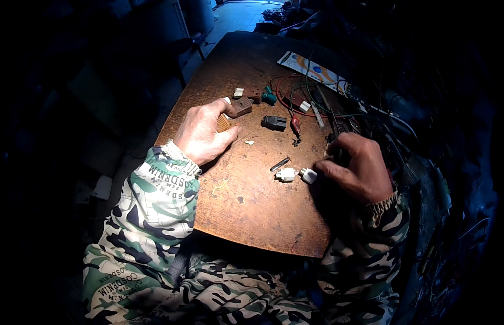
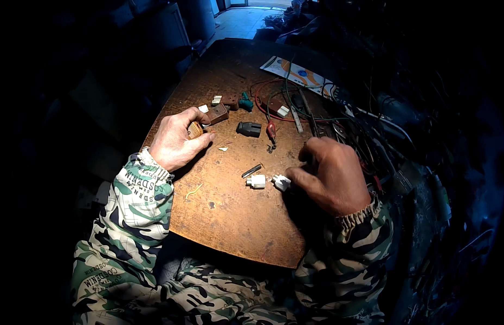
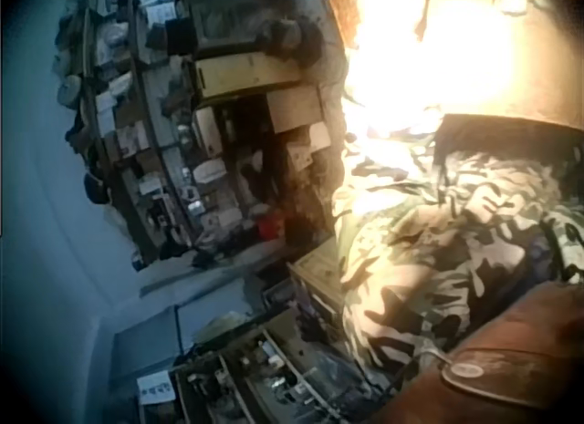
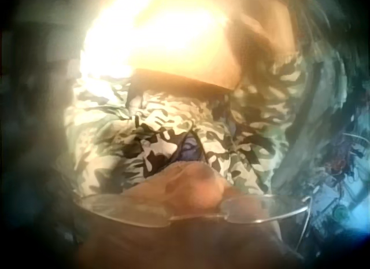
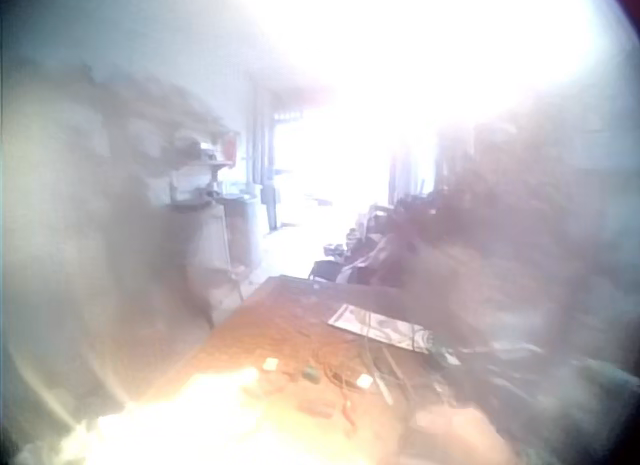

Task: The person assembles small electrical connectors by inserting white plastic pieces into brown housings and using a screwdriver to secure internal components. The person handles multiple connectors one at a time, aligning parts and tightening screws on a cluttered workbench.

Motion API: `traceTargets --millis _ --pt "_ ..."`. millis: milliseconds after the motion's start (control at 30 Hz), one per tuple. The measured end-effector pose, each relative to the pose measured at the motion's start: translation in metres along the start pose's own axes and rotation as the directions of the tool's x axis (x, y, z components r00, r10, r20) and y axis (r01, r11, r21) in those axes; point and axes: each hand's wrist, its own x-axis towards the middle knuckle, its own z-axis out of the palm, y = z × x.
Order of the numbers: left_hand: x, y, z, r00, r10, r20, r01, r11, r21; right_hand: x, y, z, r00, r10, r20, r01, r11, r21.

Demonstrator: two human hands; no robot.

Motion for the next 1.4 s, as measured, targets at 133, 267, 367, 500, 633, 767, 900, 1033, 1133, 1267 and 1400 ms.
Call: traceTargets --millis 133,267,367,500,633,767,900,1033,1133,1267,1400 --pt "0.001 0.0 -0.007 0.998 -0.019 -0.067 0.023 0.998 0.064 0.002 -0.002 0.02 0.96 -0.221 0.173 0.236 0.969 -0.074" --pt "-0.005 -0.005 -0.009 0.993 0.009 -0.121 -0.003 0.999 0.05 0.005 -0.01 0.027 0.968 -0.213 0.131 0.22 0.974 -0.046" --pt "0.009 -0.01 0.008 0.968 0.091 -0.234 -0.083 0.996 0.045 0.001 -0.011 0.033 0.967 -0.253 -0.034 0.254 0.966 0.054" --pt "0.008 -0.019 -0.008 0.965 -0.102 -0.241 0.03 0.958 -0.286 0.004 -0.017 0.058 0.932 -0.36 -0.041 0.362 0.931 0.047" --pt "0.01 -0.021 -0.01 0.966 -0.228 -0.118 0.117 0.799 -0.589 0.004 -0.022 0.057 0.926 -0.368 0.085 0.365 0.93 0.044" --pt "0.005 -0.027 -0.009 0.978 -0.165 -0.126 0.086 0.874 -0.479 0.011 -0.018 0.058 0.919 -0.38 0.104 0.361 0.918 0.167" --pt "0.016 -0.02 0.013 0.998 -0.058 -0.013 0.045 0.881 -0.471 0.009 0.006 0.055 0.973 -0.188 0.137 0.11 0.891 0.441" --pt "-0.009 0.008 -0.007 0.988 0.024 0.156 0.057 0.866 -0.497 0.019 -0.001 0.052 0.969 -0.161 0.186 -0.06 0.58 0.812" --pt "-0.007 0.038 0.011 0.927 0.128 0.353 0.119 0.792 -0.598 0.01 0.009 0.046 0.99 -0.144 0.007 0.071 0.529 0.846" --pt "-0.018 0.024 0.03 0.935 0.323 0.149 -0.154 0.747 -0.647 0.02 0.003 0.068 0.977 -0.199 -0.081 0.178 0.541 0.822" --pt "-0.014 0.027 0.031 0.941 0.271 0.203 -0.073 0.748 -0.659 0.016 0.001 0.067 0.972 -0.203 -0.114 0.218 0.615 0.758"
